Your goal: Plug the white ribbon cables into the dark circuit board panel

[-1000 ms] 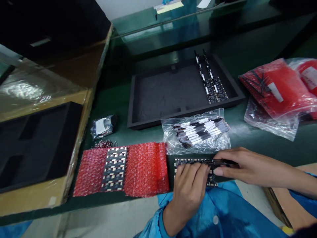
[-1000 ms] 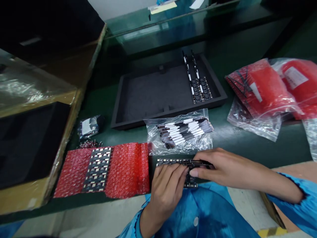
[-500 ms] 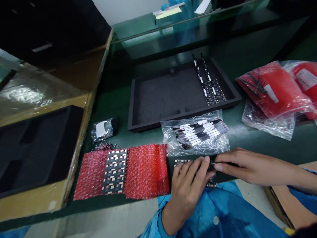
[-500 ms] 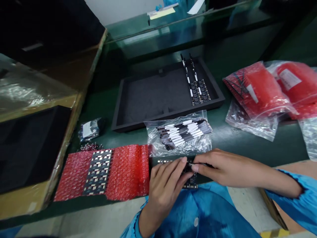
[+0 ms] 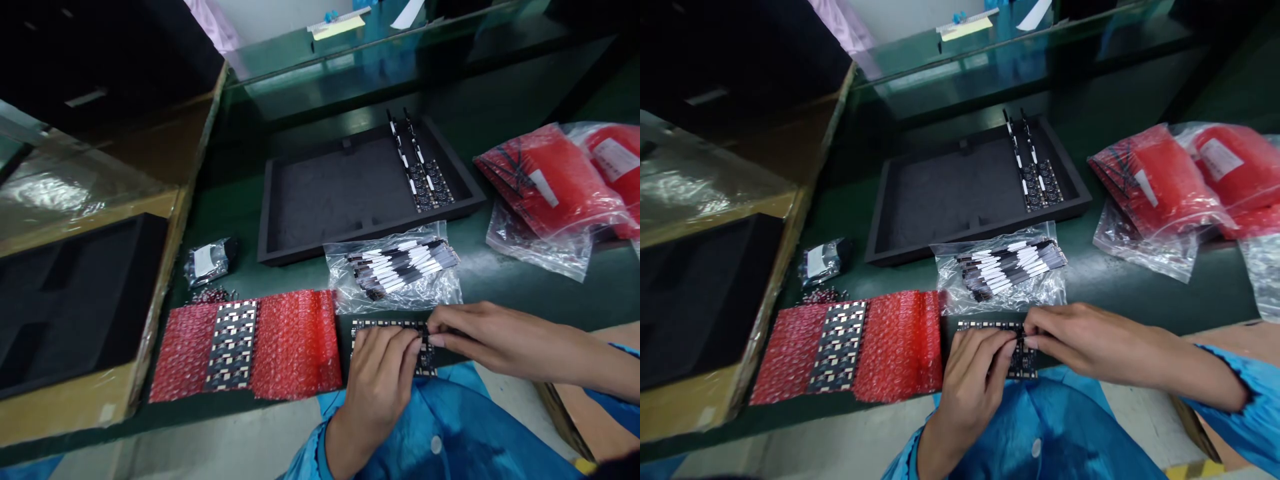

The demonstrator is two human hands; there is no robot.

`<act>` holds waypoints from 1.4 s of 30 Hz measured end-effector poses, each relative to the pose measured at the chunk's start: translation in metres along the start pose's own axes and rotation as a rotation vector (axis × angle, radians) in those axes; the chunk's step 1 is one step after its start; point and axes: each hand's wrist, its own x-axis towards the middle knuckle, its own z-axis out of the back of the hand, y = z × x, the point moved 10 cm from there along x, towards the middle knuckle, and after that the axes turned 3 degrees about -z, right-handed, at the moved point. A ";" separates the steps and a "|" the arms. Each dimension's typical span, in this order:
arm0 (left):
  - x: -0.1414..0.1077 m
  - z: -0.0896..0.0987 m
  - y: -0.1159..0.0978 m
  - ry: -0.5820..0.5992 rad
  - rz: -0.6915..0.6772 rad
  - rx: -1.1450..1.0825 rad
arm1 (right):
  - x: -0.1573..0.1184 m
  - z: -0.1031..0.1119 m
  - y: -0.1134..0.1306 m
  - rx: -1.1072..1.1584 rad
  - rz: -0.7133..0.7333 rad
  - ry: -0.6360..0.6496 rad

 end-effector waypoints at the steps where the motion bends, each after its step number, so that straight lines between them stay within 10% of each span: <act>1: -0.001 0.001 0.003 -0.002 0.023 -0.002 | 0.000 0.001 0.000 -0.004 0.000 0.005; 10: -0.016 -0.003 0.007 -0.029 -0.008 0.150 | 0.000 0.024 -0.014 0.177 -0.026 -0.110; 19: -0.023 -0.010 -0.014 0.018 -0.167 0.299 | -0.087 0.117 0.008 0.147 0.246 -1.066; 25: -0.019 -0.010 -0.012 0.017 -0.148 0.287 | -0.013 0.040 -0.025 0.326 -0.162 -0.116; 27: -0.018 -0.009 -0.012 0.007 -0.142 0.286 | -0.001 0.018 -0.032 0.312 -0.203 0.026; 42: -0.018 -0.014 -0.009 0.030 -0.153 0.279 | 0.011 0.011 -0.036 0.131 -0.178 0.055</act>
